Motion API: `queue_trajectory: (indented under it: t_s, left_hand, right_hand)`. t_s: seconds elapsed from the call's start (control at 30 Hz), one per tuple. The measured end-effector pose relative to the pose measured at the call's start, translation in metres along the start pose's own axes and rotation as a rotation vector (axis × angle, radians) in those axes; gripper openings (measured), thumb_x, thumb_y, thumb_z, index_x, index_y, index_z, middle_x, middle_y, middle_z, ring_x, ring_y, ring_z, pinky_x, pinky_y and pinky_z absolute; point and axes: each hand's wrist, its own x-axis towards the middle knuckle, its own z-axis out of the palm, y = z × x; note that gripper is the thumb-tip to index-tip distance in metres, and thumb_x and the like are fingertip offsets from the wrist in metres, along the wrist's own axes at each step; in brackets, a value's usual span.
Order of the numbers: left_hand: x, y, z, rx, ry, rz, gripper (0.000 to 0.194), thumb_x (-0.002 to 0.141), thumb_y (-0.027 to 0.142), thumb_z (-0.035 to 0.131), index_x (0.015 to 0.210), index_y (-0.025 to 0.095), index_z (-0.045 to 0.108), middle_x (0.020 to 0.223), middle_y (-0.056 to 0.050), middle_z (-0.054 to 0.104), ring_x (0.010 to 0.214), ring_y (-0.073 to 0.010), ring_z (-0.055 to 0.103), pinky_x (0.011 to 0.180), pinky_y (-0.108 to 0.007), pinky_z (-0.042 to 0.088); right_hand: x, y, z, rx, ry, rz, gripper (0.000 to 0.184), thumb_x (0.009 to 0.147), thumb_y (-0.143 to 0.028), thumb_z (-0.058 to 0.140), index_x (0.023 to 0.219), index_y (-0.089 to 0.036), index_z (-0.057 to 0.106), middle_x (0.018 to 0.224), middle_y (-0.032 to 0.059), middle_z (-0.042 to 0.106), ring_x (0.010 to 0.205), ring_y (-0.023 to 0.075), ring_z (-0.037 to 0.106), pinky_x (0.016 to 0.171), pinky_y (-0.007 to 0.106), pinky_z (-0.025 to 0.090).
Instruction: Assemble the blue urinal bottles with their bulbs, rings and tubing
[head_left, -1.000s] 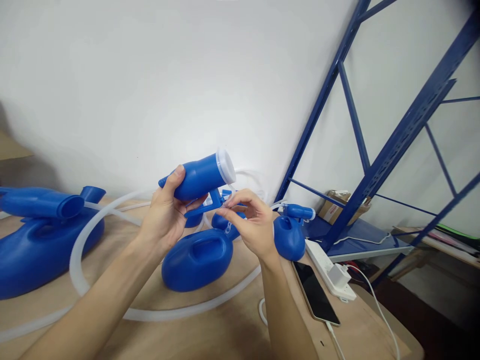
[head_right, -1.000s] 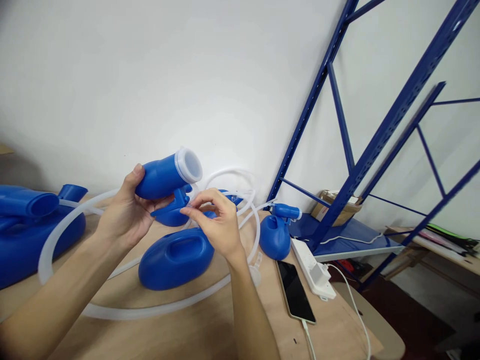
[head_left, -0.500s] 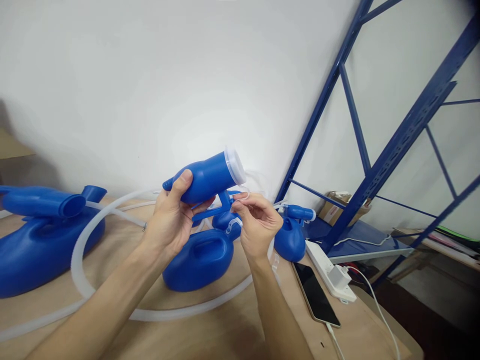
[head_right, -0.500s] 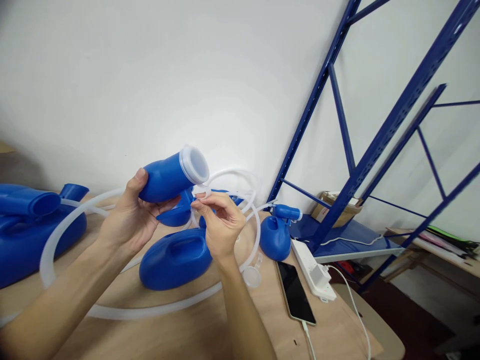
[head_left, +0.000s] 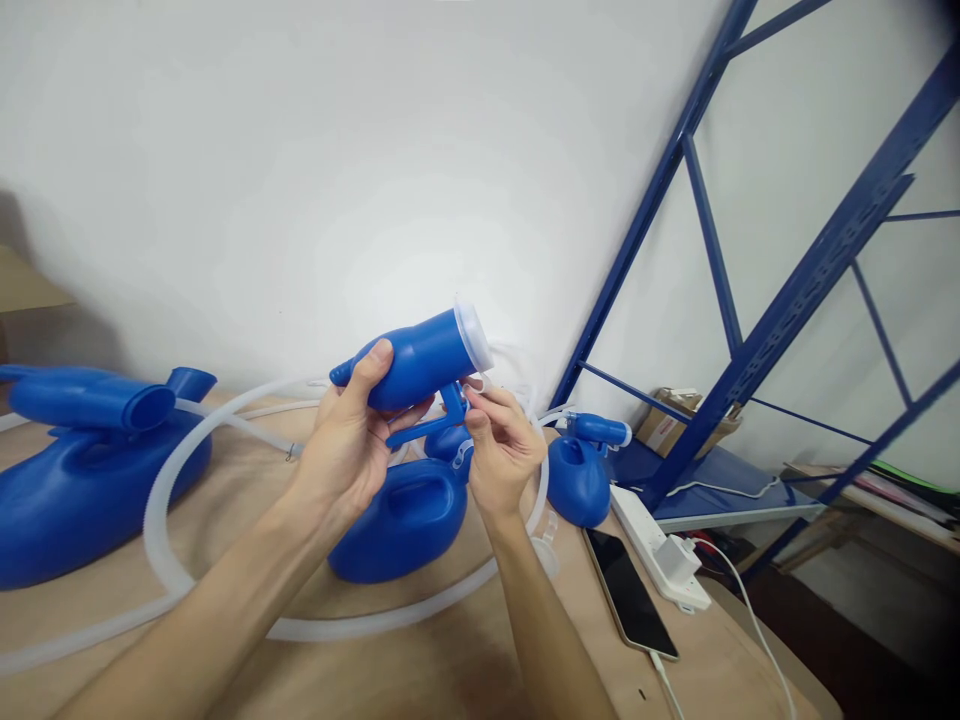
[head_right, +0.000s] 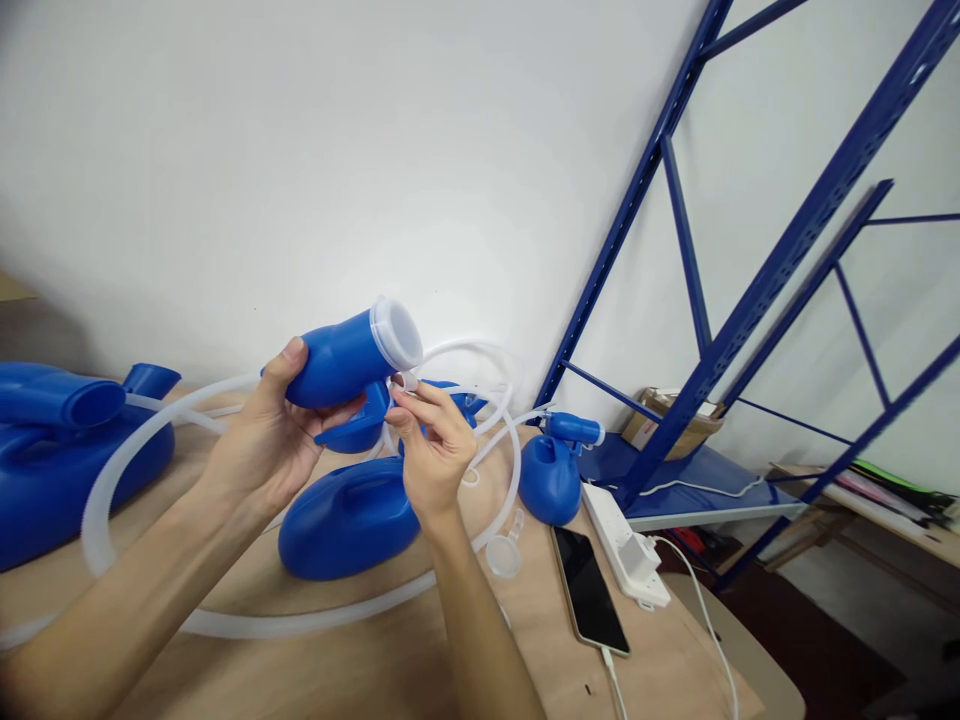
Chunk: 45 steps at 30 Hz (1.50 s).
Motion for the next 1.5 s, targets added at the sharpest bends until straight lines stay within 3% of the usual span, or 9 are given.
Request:
queue_trajectory:
  t_s: [0.3,0.53,0.73,0.9,1.07,1.13,1.27,1.4,1.5]
  left_hand:
    - [-0.001,0.005,-0.003,0.06,-0.006,0.083,0.051,0.07,0.055,0.089,0.099,0.019,0.067,0.096,-0.004,0.075,0.089,-0.023,0.075,0.071,-0.029,0.063]
    - [-0.012,0.011,0.001,0.088,-0.005,0.244,0.042,0.066,0.047,0.093,0.087,0.023,0.066,0.081,0.001,0.072,0.081,-0.0246,0.075,0.064,-0.029,0.064]
    - [-0.016,0.011,0.002,0.094,-0.031,0.276,0.041,0.065,0.046,0.094,0.083,0.022,0.066,0.074,0.002,0.068,0.08,-0.0251,0.075,0.068,-0.032,0.065]
    - [-0.004,0.005,-0.003,0.05,-0.024,0.256,0.045,0.065,0.045,0.093,0.086,0.02,0.062,0.08,0.002,0.068,0.068,-0.0158,0.069,0.059,-0.025,0.059]
    - [0.006,0.004,-0.009,0.015,-0.055,0.295,0.059,0.06,0.049,0.096,0.098,0.023,0.06,0.095,0.001,0.071,0.086,-0.0226,0.073,0.069,-0.031,0.062]
    - [0.007,0.003,-0.01,0.036,-0.087,0.302,0.057,0.062,0.051,0.095,0.098,0.024,0.06,0.095,0.0,0.07,0.092,-0.0251,0.073,0.072,-0.034,0.062]
    - [0.008,-0.008,-0.013,0.129,-0.137,0.331,0.062,0.059,0.046,0.098,0.103,0.024,0.06,0.1,-0.001,0.069,0.098,-0.0239,0.07,0.079,-0.034,0.059]
    - [0.012,-0.014,-0.019,0.344,-0.164,0.391,0.064,0.057,0.041,0.099,0.105,0.021,0.062,0.098,-0.001,0.07,0.089,-0.02,0.069,0.074,-0.029,0.057]
    - [0.013,-0.012,-0.023,0.522,-0.221,0.419,0.064,0.056,0.041,0.099,0.105,0.021,0.063,0.102,-0.004,0.071,0.091,-0.0229,0.071,0.07,-0.029,0.056]
  right_hand:
    - [-0.006,0.001,0.017,0.283,-0.104,0.322,0.047,0.069,-0.069,0.086,0.088,-0.026,0.081,0.097,0.0043,0.071,0.061,0.0145,0.063,0.048,0.033,0.057]
    - [-0.007,-0.005,0.02,0.459,-0.156,0.477,0.047,0.061,-0.063,0.093,0.077,-0.026,0.07,0.08,-0.0028,0.067,0.045,0.0092,0.054,0.045,0.031,0.054]
    - [-0.01,-0.01,0.02,0.631,-0.216,0.649,0.046,0.061,-0.055,0.094,0.079,-0.028,0.061,0.074,-0.0063,0.063,0.051,0.0121,0.059,0.041,0.026,0.05]
    - [-0.003,-0.006,0.016,0.547,-0.188,0.579,0.034,0.069,-0.049,0.091,0.082,-0.027,0.068,0.094,-0.0016,0.07,0.064,0.0125,0.062,0.054,0.028,0.056]
    - [0.017,-0.003,-0.005,0.443,-0.126,0.512,0.027,0.068,-0.042,0.094,0.083,-0.026,0.077,0.099,0.0001,0.069,0.078,0.0125,0.066,0.059,0.021,0.055]
    - [0.024,-0.007,-0.016,0.421,-0.154,0.469,0.033,0.075,-0.046,0.09,0.101,-0.031,0.079,0.104,0.0001,0.069,0.086,0.0139,0.069,0.069,0.023,0.059]
    - [0.028,-0.023,-0.03,0.253,-0.332,0.309,0.065,0.082,-0.063,0.081,0.139,-0.035,0.065,0.138,0.0046,0.066,0.119,0.0249,0.067,0.099,0.04,0.06]
    - [0.025,-0.035,-0.03,0.105,-0.287,0.332,0.063,0.092,-0.068,0.066,0.144,-0.034,0.058,0.143,0.0069,0.066,0.129,0.0285,0.064,0.108,0.048,0.055]
    - [0.025,-0.035,-0.029,0.125,-0.245,0.318,0.064,0.094,-0.071,0.061,0.147,-0.036,0.055,0.144,0.0063,0.065,0.131,0.0286,0.062,0.111,0.05,0.052]
